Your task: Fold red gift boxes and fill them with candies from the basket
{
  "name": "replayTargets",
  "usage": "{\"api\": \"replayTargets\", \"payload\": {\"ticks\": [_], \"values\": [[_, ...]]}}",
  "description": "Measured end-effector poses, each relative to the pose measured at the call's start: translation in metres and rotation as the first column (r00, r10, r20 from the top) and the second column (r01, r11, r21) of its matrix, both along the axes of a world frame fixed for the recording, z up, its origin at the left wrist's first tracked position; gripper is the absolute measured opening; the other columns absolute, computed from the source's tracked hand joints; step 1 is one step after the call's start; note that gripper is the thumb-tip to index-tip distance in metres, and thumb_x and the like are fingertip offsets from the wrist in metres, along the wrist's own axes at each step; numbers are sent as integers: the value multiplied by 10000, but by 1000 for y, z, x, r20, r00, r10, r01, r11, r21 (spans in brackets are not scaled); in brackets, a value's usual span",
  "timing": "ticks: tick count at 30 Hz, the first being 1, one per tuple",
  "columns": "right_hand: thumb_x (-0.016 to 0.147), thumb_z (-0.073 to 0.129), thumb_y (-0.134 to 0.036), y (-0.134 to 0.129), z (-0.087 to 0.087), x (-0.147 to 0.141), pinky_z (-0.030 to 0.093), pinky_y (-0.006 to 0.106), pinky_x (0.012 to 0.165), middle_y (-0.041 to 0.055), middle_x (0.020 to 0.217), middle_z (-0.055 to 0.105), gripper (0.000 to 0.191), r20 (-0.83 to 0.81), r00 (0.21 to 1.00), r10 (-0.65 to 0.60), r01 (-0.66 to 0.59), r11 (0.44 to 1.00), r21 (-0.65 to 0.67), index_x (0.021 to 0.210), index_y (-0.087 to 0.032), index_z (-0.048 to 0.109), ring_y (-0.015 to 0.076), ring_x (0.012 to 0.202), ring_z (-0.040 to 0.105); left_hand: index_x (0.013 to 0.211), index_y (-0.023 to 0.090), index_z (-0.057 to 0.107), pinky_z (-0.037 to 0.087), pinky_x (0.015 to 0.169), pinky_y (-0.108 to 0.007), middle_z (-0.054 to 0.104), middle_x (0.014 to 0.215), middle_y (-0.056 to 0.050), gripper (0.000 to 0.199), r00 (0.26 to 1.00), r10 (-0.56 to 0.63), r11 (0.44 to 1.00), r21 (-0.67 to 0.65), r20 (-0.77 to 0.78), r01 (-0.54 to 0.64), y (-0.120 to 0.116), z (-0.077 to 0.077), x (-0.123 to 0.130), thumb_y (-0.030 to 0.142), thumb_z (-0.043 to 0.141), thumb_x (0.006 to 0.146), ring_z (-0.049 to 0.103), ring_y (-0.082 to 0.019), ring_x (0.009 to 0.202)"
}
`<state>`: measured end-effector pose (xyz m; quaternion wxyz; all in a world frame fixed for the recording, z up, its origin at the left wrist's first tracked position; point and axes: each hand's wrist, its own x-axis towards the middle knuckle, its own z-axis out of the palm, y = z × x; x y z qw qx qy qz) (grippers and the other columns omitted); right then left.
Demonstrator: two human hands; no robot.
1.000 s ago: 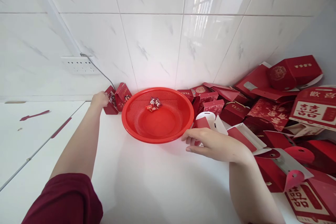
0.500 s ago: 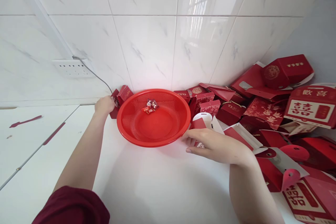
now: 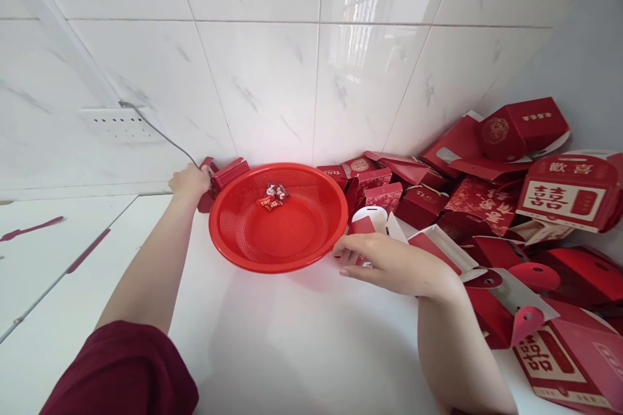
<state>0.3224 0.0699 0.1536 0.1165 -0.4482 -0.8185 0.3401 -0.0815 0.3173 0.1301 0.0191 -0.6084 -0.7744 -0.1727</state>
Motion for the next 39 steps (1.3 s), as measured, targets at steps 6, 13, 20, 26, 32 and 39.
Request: {"api": "replayTargets", "payload": {"ticks": [6, 13, 20, 26, 32, 39], "values": [[958, 522, -361, 1, -2, 1, 477, 349, 810, 49, 1044, 709, 231, -1, 1000, -4, 4, 1000, 6, 1107, -229, 639, 225, 938, 636, 1243, 241, 652, 345, 1061, -575, 505, 1435, -146, 507, 988, -117, 988, 86, -99, 126, 4, 5, 14, 507, 316, 972, 375, -401, 1344], [955, 527, -371, 0, -1, 2, 474, 337, 787, 52, 1030, 710, 239, 1, 1000, 0, 0, 1000, 10, 1112, -223, 630, 222, 926, 633, 955, 232, 780, 376, 1050, -573, 507, 1452, -120, 614, 981, -180, 984, -6, -76, 180, 12, -9, 8, 685, 371, 896, 401, -426, 1342], [961, 509, -393, 0, -3, 3, 463, 321, 750, 35, 1009, 703, 221, 11, 1000, 9, -9, 1000, 6, 1054, -225, 620, 215, 911, 622, 895, 216, 772, 414, 1050, -366, 651, 1306, -81, 475, 970, -233, 973, -16, -66, 232, 10, -10, -6, 576, 462, 900, 405, -287, 1398], [952, 521, -396, 1, -3, 3, 463, 332, 791, 44, 1026, 706, 223, 22, 1000, 7, -7, 1000, -4, 1050, -223, 620, 228, 938, 633, 807, 202, 742, 459, 974, -317, 721, 1170, -67, 379, 978, -196, 980, 21, -67, 197, 8, -9, -2, 493, 513, 886, 506, -269, 1307], [949, 525, -402, 0, -3, 3, 459, 327, 772, 35, 1032, 703, 221, 14, 1000, -4, 4, 1000, -4, 1053, -230, 617, 224, 945, 625, 867, 149, 732, 469, 971, -374, 654, 1270, -130, 346, 989, -110, 986, 114, -96, 121, -1, -9, 2, 419, 517, 881, 580, -297, 1187], [950, 524, -395, 1, -2, 5, 457, 329, 759, 36, 1031, 700, 219, 20, 1000, -8, 9, 1000, -12, 1057, -229, 618, 222, 934, 619, 1052, 129, 689, 474, 935, -444, 560, 1338, -176, 416, 997, 9, 984, 178, -76, 5, 1, -7, -11, 456, 478, 905, 606, -337, 1103]]}}
